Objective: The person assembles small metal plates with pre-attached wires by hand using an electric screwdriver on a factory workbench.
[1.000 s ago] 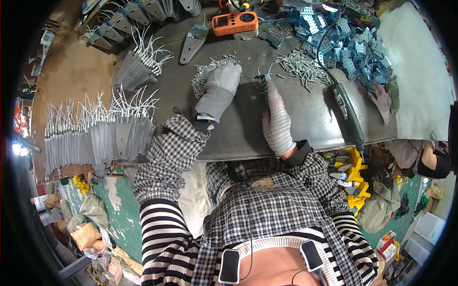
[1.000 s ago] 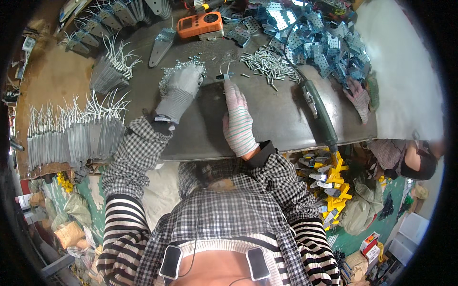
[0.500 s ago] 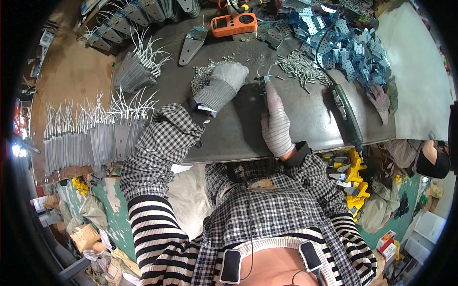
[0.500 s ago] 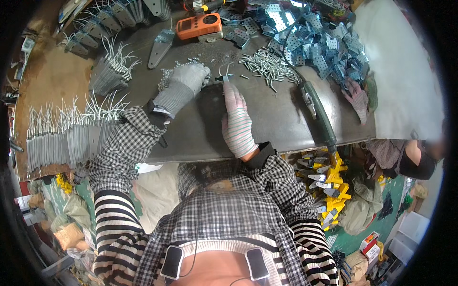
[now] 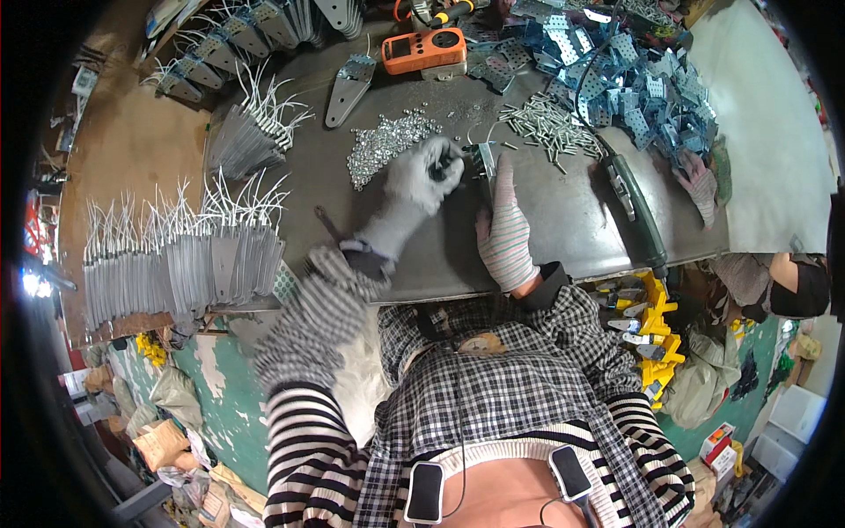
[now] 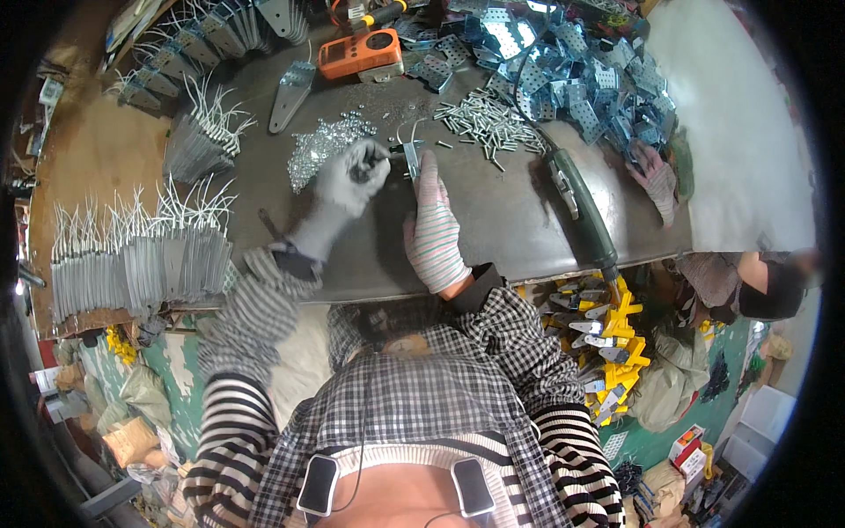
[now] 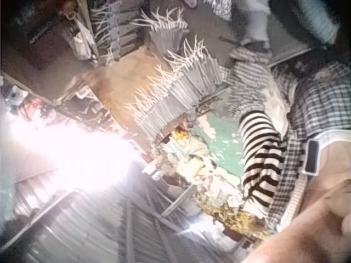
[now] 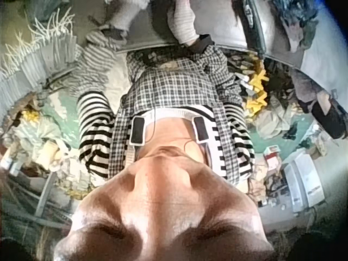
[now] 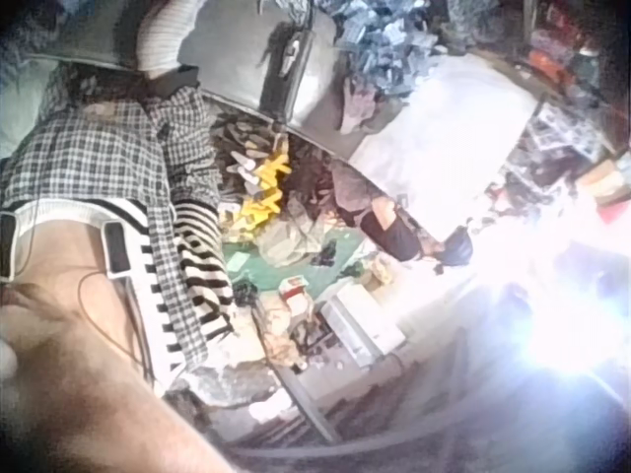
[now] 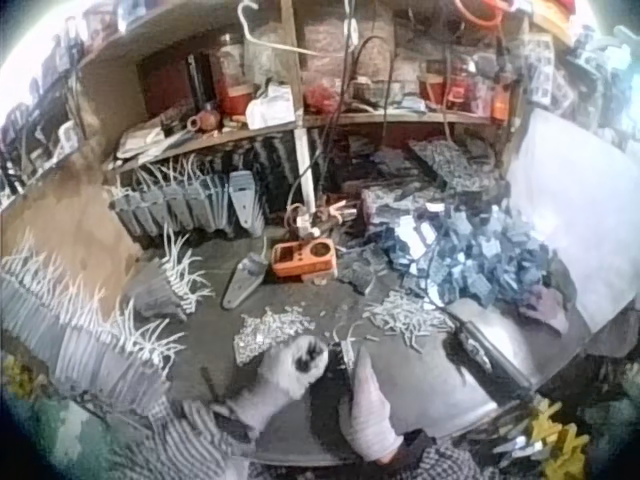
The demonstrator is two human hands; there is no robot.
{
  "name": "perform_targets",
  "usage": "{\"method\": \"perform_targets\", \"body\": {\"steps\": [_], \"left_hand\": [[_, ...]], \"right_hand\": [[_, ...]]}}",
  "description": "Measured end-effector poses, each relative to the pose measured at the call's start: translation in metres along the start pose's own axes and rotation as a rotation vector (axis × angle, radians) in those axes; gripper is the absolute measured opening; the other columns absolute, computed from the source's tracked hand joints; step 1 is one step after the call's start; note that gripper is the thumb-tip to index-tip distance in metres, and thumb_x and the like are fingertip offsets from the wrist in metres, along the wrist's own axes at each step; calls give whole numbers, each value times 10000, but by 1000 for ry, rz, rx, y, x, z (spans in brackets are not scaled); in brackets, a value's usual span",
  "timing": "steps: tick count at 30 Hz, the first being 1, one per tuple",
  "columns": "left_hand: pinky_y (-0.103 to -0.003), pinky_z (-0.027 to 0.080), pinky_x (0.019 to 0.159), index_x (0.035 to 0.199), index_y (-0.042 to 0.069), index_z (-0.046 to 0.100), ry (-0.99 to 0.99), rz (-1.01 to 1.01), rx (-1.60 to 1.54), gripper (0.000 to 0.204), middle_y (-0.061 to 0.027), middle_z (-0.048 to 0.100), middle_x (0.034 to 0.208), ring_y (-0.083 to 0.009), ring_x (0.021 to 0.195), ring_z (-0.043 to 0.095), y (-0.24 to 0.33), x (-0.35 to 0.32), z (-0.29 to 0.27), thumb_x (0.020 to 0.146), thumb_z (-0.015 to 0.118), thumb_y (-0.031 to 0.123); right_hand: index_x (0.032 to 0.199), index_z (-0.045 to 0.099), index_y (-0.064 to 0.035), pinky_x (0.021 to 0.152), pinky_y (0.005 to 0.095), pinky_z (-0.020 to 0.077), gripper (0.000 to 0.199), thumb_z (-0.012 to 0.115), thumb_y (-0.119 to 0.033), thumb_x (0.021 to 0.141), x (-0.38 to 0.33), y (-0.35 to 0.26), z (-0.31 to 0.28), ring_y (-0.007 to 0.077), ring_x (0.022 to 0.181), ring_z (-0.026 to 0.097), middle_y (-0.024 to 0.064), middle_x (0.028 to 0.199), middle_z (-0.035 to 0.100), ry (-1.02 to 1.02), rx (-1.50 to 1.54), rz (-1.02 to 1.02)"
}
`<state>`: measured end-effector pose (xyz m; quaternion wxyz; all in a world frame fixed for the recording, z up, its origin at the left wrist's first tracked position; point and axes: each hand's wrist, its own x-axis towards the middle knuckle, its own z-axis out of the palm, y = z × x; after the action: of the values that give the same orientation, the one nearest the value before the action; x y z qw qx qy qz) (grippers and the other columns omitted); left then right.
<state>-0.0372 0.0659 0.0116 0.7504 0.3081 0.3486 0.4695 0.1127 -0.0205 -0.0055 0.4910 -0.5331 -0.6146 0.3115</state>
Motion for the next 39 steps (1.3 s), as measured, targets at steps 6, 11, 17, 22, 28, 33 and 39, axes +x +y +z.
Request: {"method": "perform_targets", "body": {"steps": [6,11,17,22,28,33,39], "left_hand": [[-180,487,794,1092,-33,595,178,391,372,195,-28,593,997,-75,937,578,-47,-35,31,915,556,-106],[-198,479,868,1115,-51,579,211,507,497,217,-43,592,1056,-86,973,573,-52,-39,33,913,555,-126],[-209,477,871,1135,-39,579,222,508,548,230,-43,600,1074,-87,993,571,-54,-37,30,915,577,-106],[-263,488,910,1135,-22,626,243,753,874,240,-82,619,1103,-157,1031,602,-50,-39,39,905,593,-81],[-312,493,920,1104,7,688,238,843,1098,260,-97,652,1080,-229,1035,623,-37,-40,44,864,625,-70],[-312,493,896,1094,3,696,228,836,1011,237,-96,651,1059,-211,998,625,-38,-41,43,876,628,-59],[-311,493,896,1094,0,694,235,871,1041,238,-99,643,1078,-209,1004,626,-42,-35,46,873,629,-64]], "right_hand": [[1506,217,12,908,438,480,806,481,128,754,1,2,3,460,1064,535,285,1237,489,14,-87,-96],[1500,221,16,890,446,486,785,491,110,770,3,6,6,464,1052,534,288,1219,491,8,-78,-117],[1500,221,8,903,451,483,792,494,105,763,1,5,3,468,1068,528,294,1221,484,0,-91,-88],[1471,281,11,947,471,462,707,557,44,822,2,0,1,476,1145,496,306,1242,492,25,-82,-71],[1400,438,-26,1118,501,311,594,646,-93,847,-11,16,-104,402,1273,460,197,1377,493,-19,-720,-135],[1392,498,-286,1097,487,347,666,738,-192,778,2,44,-207,333,1230,513,177,1361,517,288,-1415,5],[1338,536,-27,781,300,512,552,720,-176,839,26,85,-284,188,853,643,105,1025,688,251,-519,207]]}}
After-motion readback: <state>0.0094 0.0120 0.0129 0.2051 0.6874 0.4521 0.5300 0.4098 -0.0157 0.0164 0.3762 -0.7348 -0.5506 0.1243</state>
